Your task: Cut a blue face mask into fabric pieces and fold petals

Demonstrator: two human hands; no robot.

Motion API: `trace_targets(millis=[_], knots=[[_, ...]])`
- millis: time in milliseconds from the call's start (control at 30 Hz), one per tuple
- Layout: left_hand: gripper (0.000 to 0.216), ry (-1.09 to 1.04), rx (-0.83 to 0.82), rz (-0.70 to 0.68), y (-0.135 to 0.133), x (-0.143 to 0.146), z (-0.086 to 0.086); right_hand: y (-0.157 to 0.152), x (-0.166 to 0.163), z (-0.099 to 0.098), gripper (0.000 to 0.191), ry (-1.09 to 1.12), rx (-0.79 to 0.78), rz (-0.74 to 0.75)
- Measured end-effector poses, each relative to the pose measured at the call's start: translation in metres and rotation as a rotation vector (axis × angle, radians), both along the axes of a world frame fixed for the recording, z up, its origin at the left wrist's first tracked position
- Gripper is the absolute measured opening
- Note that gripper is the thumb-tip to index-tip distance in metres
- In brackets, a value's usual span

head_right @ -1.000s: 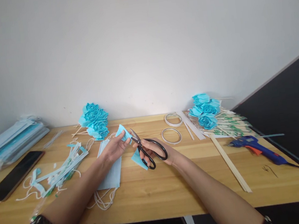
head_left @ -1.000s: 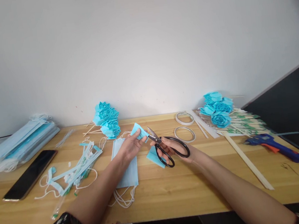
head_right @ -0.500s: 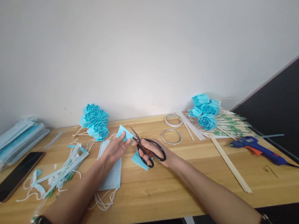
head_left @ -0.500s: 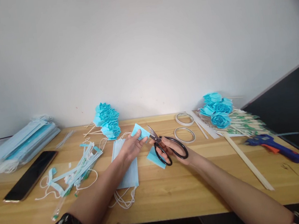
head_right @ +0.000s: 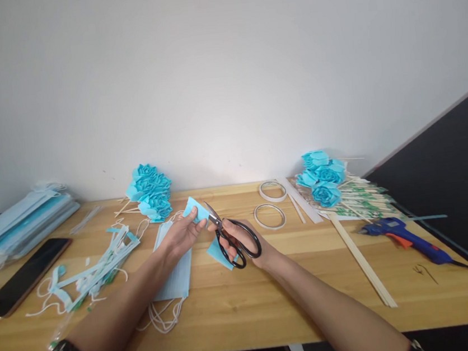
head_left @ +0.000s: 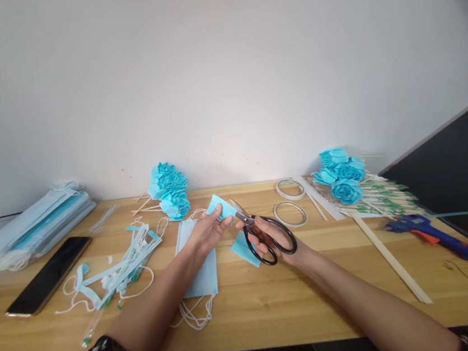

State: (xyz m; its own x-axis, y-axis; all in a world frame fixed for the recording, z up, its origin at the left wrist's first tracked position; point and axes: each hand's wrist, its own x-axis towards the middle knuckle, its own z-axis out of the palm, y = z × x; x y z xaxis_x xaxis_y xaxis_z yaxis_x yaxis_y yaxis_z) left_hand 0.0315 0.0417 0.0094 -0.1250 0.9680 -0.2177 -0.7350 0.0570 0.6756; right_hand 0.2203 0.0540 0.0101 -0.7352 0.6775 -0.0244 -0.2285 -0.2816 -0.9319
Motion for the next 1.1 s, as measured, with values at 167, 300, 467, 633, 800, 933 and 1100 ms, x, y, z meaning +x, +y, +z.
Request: trace_targets(millis=[167, 300, 467, 633, 800, 933, 1100], knots=[[0.007, -0.007, 0.008, -0.007, 0.000, 0.000, 0.001, 0.002, -0.001, -0.005, 0.053, -0.004, -0.019, -0.007], [0.006, 0.001, 0.010, -0.003, 0.000, 0.001, 0.001, 0.002, -0.002, -0.006, 0.052, -0.020, -0.017, -0.010], [0.006, 0.009, 0.027, -0.006, 0.000, 0.000, 0.000, 0.001, -0.003, -0.001, 0.050, -0.032, -0.023, -0.010], [0.008, 0.002, 0.032, -0.008, 0.001, -0.001, -0.002, -0.001, -0.003, 0.004, 0.048, -0.055, -0.011, -0.017], [0.010, 0.022, 0.019, -0.003, 0.001, -0.001, -0.001, -0.001, -0.002, 0.004, 0.048, -0.075, 0.016, -0.021], [0.012, 0.027, 0.012, 0.002, 0.001, -0.001, 0.001, -0.002, -0.002, 0.003, 0.049, -0.092, 0.030, -0.025], [0.015, 0.034, 0.032, 0.000, 0.001, -0.003, 0.001, -0.001, -0.001, 0.006, 0.052, -0.121, 0.029, -0.018]])
